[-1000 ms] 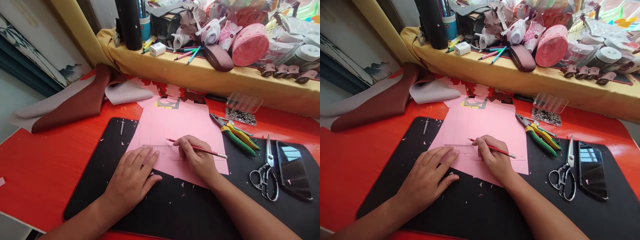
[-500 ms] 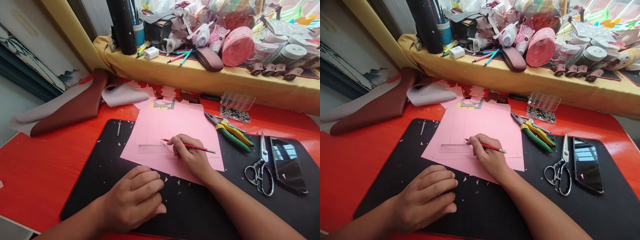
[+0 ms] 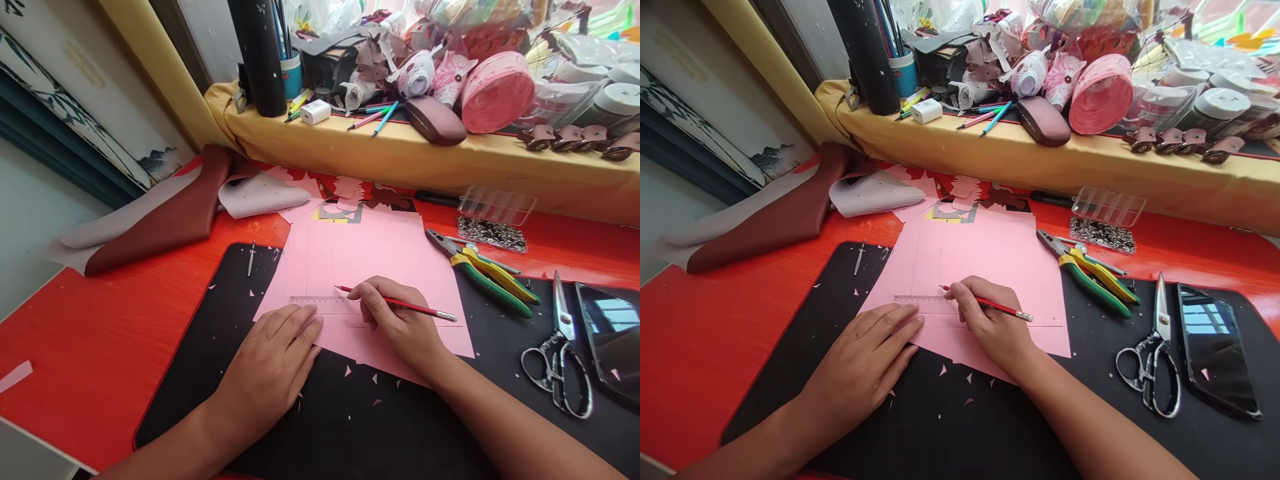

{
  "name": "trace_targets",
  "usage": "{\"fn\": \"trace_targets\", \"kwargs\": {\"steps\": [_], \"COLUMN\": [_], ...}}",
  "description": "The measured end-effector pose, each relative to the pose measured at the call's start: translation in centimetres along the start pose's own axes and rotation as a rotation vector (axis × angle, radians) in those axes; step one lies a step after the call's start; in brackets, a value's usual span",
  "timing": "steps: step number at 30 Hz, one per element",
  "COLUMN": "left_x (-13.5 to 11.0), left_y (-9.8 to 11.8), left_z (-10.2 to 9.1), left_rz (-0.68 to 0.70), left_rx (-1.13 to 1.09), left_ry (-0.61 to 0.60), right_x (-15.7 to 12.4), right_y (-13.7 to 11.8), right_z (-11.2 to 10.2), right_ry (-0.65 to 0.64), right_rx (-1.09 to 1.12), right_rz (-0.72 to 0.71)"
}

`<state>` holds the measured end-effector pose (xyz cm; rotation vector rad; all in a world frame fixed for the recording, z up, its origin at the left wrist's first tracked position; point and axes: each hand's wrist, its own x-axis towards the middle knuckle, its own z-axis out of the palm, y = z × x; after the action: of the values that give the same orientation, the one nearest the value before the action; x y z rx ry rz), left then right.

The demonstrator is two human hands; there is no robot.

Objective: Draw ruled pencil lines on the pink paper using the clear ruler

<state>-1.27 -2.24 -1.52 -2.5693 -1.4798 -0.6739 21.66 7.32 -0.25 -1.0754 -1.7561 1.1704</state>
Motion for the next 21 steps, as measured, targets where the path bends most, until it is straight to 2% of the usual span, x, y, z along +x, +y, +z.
{"fn": "trace_targets", "kwargs": {"steps": [11,21], "left_x": [-0.07,-0.04], "left_y": [0.34,0.55], "left_z": [0.35,0.14], "left_rz": [-0.021,-0.038], "left_rx": [0.023,-0.009], "left_ry": [-0.045,-0.026], "right_x": [-0.32,-0.3], "right_y": [-0.12,-0.23], "right_z": [-0.08,-0.1], "right_ry": [0.052,0.048], "right_rx": [-0.028,-0.047], "right_rz": [-0.025,-0.042]}}
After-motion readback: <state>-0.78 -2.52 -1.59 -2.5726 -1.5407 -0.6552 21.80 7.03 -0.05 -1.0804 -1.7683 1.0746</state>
